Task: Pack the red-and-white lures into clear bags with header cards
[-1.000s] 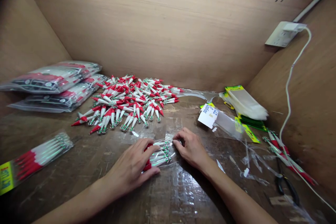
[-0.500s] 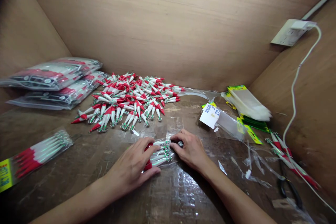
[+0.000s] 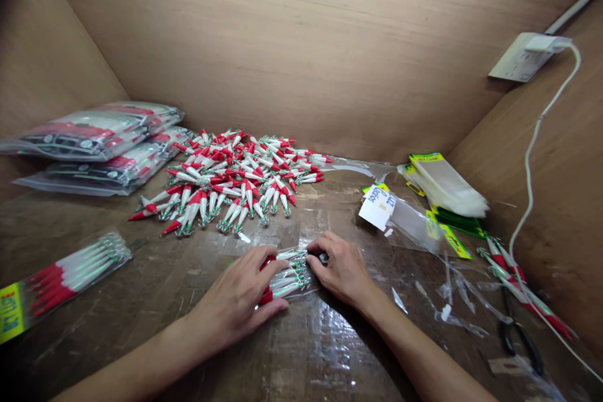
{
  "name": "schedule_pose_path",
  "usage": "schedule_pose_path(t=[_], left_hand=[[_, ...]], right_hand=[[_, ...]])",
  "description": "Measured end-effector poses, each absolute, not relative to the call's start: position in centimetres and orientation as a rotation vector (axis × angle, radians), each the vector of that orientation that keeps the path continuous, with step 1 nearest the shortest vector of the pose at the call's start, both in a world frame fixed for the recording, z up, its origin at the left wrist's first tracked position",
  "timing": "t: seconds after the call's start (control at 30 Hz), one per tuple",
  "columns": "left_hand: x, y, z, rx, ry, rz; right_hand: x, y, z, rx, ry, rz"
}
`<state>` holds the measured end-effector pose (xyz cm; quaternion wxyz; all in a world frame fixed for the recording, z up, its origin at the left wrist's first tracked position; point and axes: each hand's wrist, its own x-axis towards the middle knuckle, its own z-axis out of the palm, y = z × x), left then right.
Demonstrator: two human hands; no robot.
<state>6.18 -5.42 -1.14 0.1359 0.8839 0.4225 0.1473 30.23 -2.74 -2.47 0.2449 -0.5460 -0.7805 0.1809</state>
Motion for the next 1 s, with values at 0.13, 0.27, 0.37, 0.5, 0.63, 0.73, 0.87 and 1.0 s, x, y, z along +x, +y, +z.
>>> schedule_pose_path(t=[0.13, 0.27, 0.37, 0.5, 0.63, 0.73, 0.87, 1.0], left_hand=[[6.15, -5.44, -1.21, 2.551, 1.221, 0.445], [6.16, -5.45, -1.19, 2.544, 1.219, 0.453], [6.2, -5.47, -1.13, 2.543, 1.224, 0.449], [6.22, -5.5, -1.12, 2.535, 1.228, 0.458], [6.21, -5.47, -1.19, 2.524, 1.222, 0.461], [6.22, -5.41, -1.26, 2.526, 1.223, 0.456], [6.23, -5.38, -1.28, 2.532, 1.228, 0.44], [6.24, -5.49, -1.2, 2.531, 1.231, 0.439]], right_hand=[[30.49, -2.83, -2.44, -1.491, -2.142, 0.474], [30.81, -2.91, -2.41, -1.494, -2.153, 0.451], [30.89, -2.91, -2.43, -1.482, -2.166, 0.454], [30.9, -2.9, -2.48, -1.48, -2.162, 0.465], [30.93, -2.87, -2.55, -1.461, -2.152, 0.502], [30.82, -2.73, -2.66, -1.439, -2.15, 0.528], [30.64, -2.45, -2.81, -1.395, -2.166, 0.566], [30.76, -2.38, -2.79, -1.348, -2.198, 0.614]])
